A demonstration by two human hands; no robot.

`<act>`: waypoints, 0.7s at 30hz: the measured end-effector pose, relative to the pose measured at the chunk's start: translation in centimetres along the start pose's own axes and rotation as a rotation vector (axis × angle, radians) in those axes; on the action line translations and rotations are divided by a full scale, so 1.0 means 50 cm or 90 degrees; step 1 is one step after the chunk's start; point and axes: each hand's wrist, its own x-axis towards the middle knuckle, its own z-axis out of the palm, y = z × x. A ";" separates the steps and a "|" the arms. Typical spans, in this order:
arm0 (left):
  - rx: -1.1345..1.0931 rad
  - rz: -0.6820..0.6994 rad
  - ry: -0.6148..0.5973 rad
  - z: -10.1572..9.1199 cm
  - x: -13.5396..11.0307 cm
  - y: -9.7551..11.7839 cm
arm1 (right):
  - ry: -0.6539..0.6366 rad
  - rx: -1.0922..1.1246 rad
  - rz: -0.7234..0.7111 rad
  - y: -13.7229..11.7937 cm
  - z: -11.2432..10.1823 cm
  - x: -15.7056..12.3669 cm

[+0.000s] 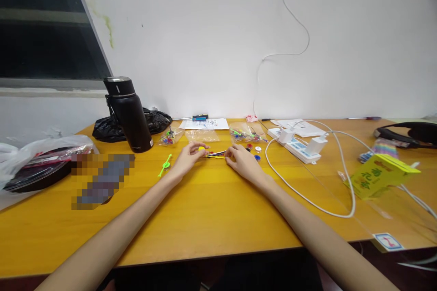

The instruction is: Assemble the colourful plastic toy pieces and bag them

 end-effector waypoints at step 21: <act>-0.325 -0.086 0.073 -0.003 -0.003 0.049 | -0.073 0.805 0.272 -0.001 -0.012 0.028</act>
